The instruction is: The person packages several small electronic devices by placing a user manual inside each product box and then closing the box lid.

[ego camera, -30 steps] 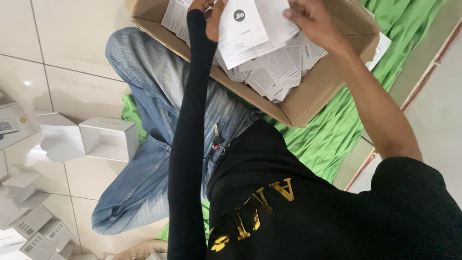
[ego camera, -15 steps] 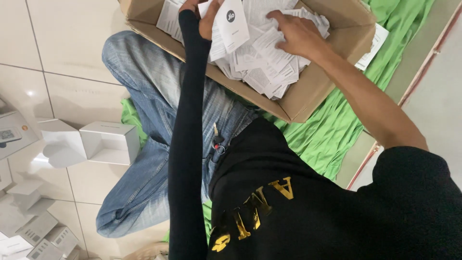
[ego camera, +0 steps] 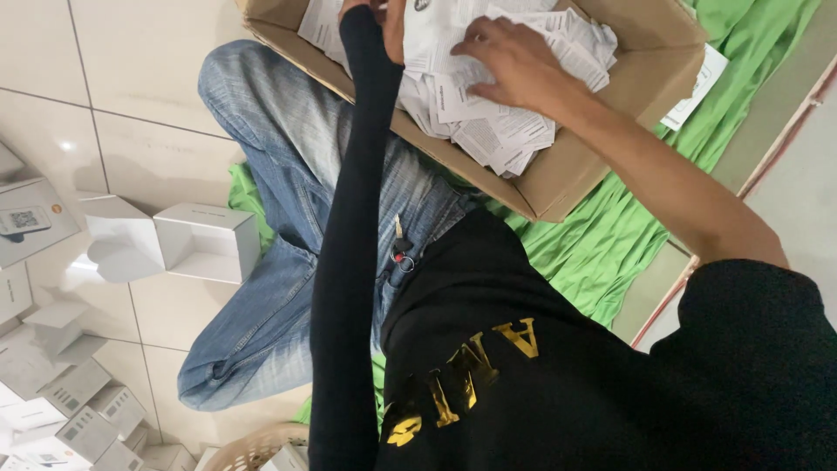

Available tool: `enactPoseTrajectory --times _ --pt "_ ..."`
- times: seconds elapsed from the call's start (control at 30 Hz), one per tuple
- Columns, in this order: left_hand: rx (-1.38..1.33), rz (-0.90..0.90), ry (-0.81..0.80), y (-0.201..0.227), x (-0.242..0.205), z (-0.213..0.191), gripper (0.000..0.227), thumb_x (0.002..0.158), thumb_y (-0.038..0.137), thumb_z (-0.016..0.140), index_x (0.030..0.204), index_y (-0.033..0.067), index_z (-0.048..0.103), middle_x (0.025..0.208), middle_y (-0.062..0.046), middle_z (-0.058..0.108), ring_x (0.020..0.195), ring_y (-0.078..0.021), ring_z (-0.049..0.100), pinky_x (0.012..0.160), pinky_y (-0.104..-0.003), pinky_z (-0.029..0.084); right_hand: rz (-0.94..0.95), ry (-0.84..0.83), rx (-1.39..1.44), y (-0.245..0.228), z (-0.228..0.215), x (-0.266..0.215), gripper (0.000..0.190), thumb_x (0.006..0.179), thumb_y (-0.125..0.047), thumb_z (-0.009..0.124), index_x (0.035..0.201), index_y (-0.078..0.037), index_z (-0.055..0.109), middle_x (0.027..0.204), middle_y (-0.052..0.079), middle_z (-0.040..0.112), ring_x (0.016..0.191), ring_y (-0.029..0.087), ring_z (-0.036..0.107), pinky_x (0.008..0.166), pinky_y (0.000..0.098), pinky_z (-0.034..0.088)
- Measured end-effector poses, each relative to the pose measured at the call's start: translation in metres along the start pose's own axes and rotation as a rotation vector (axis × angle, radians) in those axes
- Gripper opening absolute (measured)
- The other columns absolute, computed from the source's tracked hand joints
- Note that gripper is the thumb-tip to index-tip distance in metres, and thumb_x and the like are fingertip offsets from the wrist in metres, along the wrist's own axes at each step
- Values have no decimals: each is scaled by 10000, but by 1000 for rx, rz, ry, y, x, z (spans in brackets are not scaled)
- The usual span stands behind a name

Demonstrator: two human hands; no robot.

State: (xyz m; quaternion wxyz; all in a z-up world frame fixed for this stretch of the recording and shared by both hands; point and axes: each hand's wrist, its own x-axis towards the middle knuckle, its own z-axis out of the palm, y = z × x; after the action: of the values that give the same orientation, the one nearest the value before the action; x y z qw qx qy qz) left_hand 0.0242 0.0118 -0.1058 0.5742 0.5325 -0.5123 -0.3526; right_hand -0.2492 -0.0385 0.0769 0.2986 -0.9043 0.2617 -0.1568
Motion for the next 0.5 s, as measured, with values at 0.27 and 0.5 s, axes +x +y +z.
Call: enactPoseTrajectory --times 0.27,0.5 --pt "-381 -127 -41 119 29 14 359 900 98 812 1101 -6 534 999 -134 740 891 -189 747 748 -382 608 181 -278 -167 54 4 -19 143 942 -122 738 1085 -109 737 1112 121 693 1042 356 678 907 486 531" --pt "98 -229 141 -7 16 0 409 985 154 784 804 -18 459 724 -154 427 615 -240 404 544 -422 267 41 -6 0 11 -13 6 587 726 -195 846 1247 -29 633 1145 257 633 1029 458 628 839 499 501"
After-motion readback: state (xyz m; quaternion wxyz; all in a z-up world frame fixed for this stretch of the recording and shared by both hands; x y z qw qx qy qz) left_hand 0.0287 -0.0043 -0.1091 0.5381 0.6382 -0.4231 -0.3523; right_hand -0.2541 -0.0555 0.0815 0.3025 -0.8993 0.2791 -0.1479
